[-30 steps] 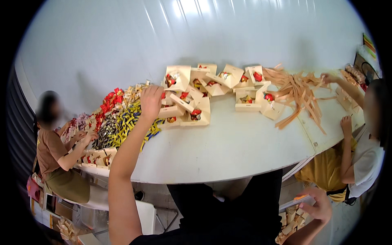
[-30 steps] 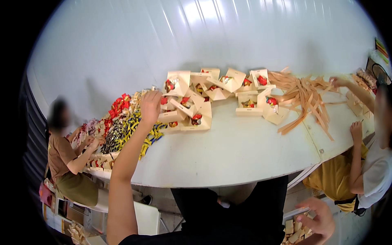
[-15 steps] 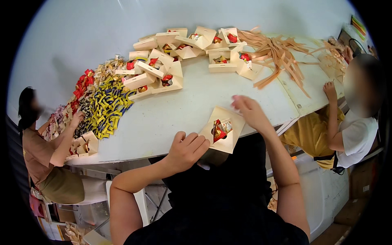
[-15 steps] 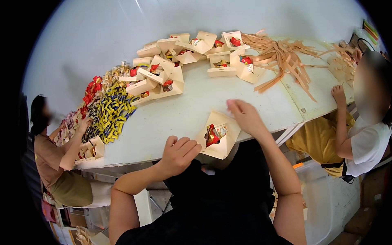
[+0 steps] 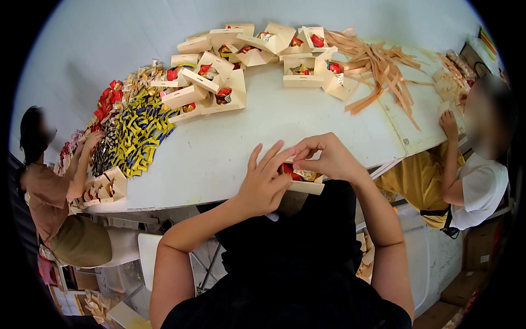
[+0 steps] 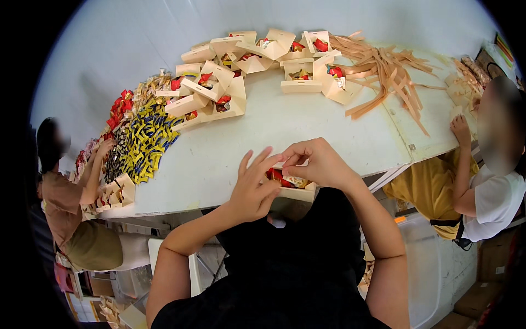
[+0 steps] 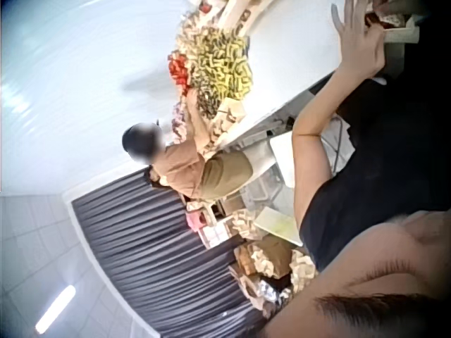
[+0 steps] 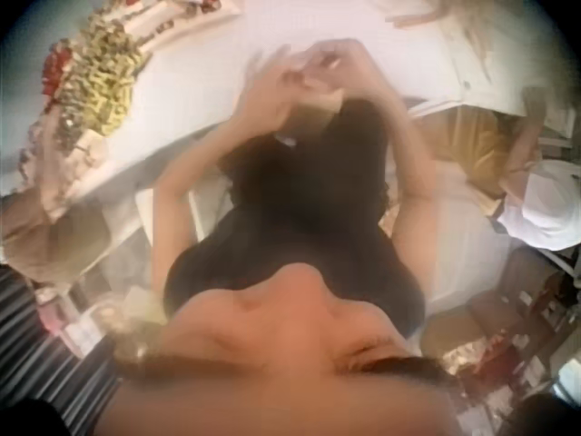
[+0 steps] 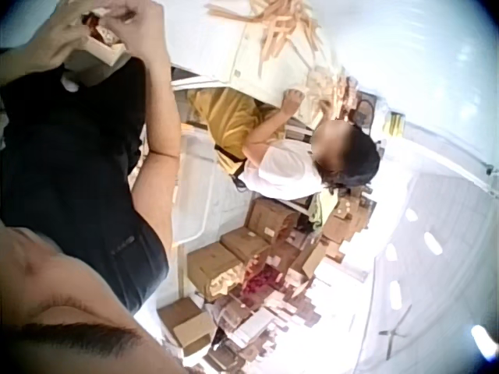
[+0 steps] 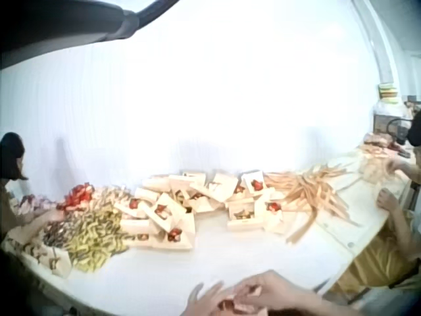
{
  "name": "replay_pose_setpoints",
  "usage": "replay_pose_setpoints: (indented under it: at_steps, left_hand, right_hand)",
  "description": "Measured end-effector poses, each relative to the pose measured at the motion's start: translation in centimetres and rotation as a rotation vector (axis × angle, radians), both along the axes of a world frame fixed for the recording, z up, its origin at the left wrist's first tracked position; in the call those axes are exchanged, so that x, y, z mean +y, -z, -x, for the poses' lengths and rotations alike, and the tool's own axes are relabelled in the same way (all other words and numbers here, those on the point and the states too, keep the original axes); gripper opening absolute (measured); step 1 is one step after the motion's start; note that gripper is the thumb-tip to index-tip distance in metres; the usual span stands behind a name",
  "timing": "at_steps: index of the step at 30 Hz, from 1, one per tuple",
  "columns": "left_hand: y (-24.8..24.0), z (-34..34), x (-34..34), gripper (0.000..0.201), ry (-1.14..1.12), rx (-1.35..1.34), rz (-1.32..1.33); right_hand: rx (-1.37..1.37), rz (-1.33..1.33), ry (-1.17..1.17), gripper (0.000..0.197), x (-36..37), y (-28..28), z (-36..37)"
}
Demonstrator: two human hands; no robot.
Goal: The person sits at a table and repeatedly ties small, open cardboard boxes containing wrapped candies with a beige ribbon. They pick up a box, wrap the ribbon around it, and tie a knot to secure it before moving to the next box. The process is repeated continuously throughout the clip.
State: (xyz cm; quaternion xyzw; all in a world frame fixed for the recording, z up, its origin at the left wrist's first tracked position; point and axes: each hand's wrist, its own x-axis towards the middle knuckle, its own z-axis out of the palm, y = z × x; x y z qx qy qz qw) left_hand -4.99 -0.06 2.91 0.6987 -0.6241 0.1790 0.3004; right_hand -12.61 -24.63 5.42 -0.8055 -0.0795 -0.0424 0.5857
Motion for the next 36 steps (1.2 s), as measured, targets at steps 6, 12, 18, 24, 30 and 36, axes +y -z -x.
replay_pose_setpoints:
  at_steps: [6,12,18,24,30,36]
  left_hand:
    - [1.2,-0.2,-1.3,0.007,0.059,0.175,0.051]
    - [1.1,-0.1,-1.3,0.007,0.055,0.185,0.048]
    - [1.4,-0.2,-1.3,0.013,0.063,0.201,0.114]
    - [2.2,-0.6,-1.5,0.013,0.028,0.191,0.163]
    - [2.9,-1.1,-1.5,0.02,-0.036,0.367,0.248]
    - [2.6,-1.7,-1.3,0.031,-0.057,0.615,0.267]
  right_hand:
    - [0.051,-0.03,-0.019,0.023,0.0,-0.5,0.9]
    - [0.006,0.171,0.042,0.023,0.2,-0.7,0.8]
    - [0.155,0.45,-0.087,0.029,-0.1,-1.4,-2.3]
    - [0.154,0.457,-0.13,0.028,-0.4,-0.4,-3.5]
    - [0.214,0.028,-0.221,0.025,-2.5,-1.3,-2.3]
    - [-0.139,0.263,0.03,0.032,-0.4,0.5,1.6]
